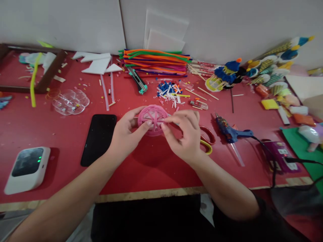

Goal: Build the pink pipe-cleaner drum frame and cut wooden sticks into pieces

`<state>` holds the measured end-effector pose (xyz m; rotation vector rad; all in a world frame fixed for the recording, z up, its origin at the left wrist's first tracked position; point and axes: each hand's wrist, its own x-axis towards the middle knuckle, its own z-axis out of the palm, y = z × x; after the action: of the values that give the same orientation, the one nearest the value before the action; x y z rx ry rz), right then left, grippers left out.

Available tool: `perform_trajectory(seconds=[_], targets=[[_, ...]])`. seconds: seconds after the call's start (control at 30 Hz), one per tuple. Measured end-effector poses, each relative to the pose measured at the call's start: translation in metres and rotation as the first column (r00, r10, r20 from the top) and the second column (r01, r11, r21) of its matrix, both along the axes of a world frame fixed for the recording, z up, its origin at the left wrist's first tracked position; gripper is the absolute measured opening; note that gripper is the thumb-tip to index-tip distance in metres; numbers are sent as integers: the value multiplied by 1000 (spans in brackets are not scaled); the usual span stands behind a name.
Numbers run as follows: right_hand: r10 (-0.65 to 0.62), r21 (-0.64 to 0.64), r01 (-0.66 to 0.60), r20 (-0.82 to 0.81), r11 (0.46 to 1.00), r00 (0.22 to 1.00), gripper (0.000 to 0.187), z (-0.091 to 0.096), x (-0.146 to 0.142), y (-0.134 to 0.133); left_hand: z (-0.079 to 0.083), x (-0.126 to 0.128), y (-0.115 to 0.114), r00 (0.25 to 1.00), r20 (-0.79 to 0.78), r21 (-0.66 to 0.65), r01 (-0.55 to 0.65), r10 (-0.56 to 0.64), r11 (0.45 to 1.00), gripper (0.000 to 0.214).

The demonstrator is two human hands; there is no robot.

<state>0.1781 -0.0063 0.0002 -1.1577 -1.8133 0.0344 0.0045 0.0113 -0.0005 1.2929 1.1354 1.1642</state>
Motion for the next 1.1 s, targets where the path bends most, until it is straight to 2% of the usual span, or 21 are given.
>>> perform_trajectory(seconds=[0.13, 0.23, 0.37, 0.63, 0.83, 0.93, 1.1], targets=[[52, 44, -55, 73, 998, 996, 17, -5, 0, 1, -5, 0, 1, 997, 83, 7, -6, 6, 1000, 28], [51, 62, -56, 78, 996, 996, 18, -6, 0, 1, -6, 1, 0, 996, 88, 15, 19, -21, 1000, 32], [13, 16, -14, 69, 1000, 998, 13, -4, -1, -2, -4, 1, -3, 998, 4, 43, 55, -55, 998, 38], [-26, -62, 26, 0, 998, 1000, 9, -1, -7, -7, -11, 0, -7, 972, -144, 236, 216, -185, 947, 43], [-28, -226, -12, -170, 974, 985, 5, -2, -9, -8, -11, 1, -10, 950, -267, 328, 248, -162, 912, 42], [1, -256, -61, -229, 965, 973, 7, -1, -8, -8, -10, 0, -11, 949, -277, 340, 245, -152, 908, 41], [7, -215, -37, -138, 976, 990, 8, 1, -6, -7, -7, 0, -12, 947, -290, 339, 236, -137, 911, 40]])
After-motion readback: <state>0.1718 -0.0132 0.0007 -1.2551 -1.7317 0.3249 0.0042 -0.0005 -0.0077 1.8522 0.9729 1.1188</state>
